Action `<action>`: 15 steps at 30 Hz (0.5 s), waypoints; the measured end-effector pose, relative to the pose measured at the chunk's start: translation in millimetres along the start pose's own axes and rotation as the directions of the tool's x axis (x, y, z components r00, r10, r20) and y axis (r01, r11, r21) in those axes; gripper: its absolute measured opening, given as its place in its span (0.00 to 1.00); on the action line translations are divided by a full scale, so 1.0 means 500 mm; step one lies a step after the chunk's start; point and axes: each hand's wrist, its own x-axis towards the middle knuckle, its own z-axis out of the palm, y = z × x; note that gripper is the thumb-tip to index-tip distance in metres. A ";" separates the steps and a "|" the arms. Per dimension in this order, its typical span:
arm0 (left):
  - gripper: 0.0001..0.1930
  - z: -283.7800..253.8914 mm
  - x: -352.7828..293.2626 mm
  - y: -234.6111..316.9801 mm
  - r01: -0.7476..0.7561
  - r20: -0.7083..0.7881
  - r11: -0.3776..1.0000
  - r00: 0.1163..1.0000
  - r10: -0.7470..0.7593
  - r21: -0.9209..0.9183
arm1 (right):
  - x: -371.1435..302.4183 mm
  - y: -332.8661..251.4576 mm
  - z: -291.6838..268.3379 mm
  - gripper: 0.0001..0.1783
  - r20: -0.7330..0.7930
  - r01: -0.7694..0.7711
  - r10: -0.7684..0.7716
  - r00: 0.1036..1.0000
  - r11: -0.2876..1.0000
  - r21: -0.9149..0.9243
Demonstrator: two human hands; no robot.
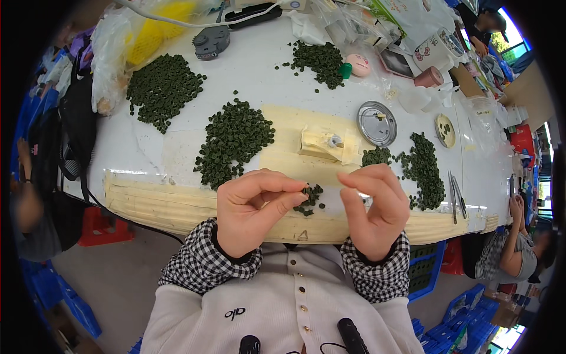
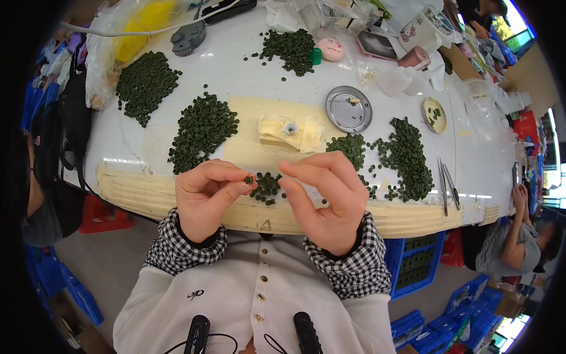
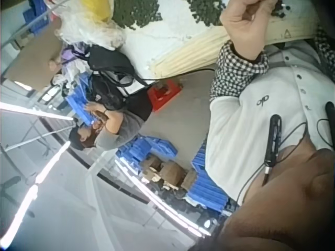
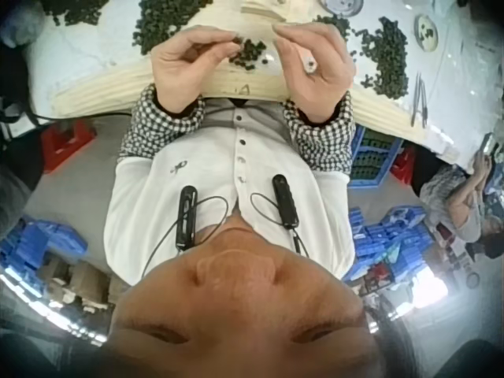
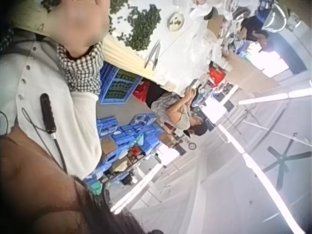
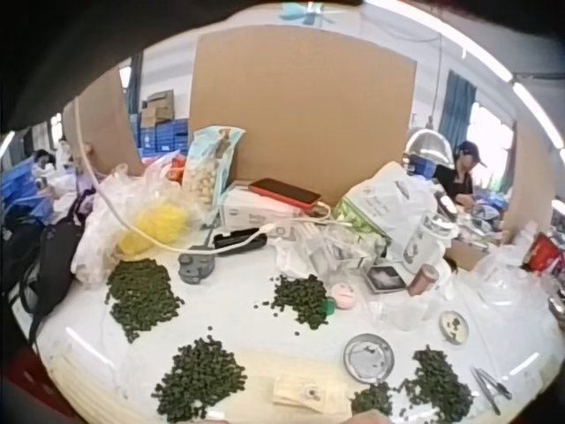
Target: Assembling small green plastic components manually on a workbench.
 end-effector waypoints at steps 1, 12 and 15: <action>0.09 0.000 0.000 0.000 0.008 -0.002 1.000 1.000 -0.008 0.000 | 0.008 0.001 -0.004 0.13 -0.066 -0.010 0.004 0.998 0.996 -0.088; 0.10 0.003 0.002 0.005 0.021 -0.016 1.000 1.000 -0.021 -0.001 | 0.066 0.036 0.003 0.11 0.014 0.037 -0.034 0.999 0.961 -0.273; 0.10 0.003 0.000 0.001 0.004 -0.015 1.000 1.000 -0.004 -0.004 | 0.065 0.024 -0.002 0.10 -0.055 0.030 -0.045 0.997 0.967 -0.253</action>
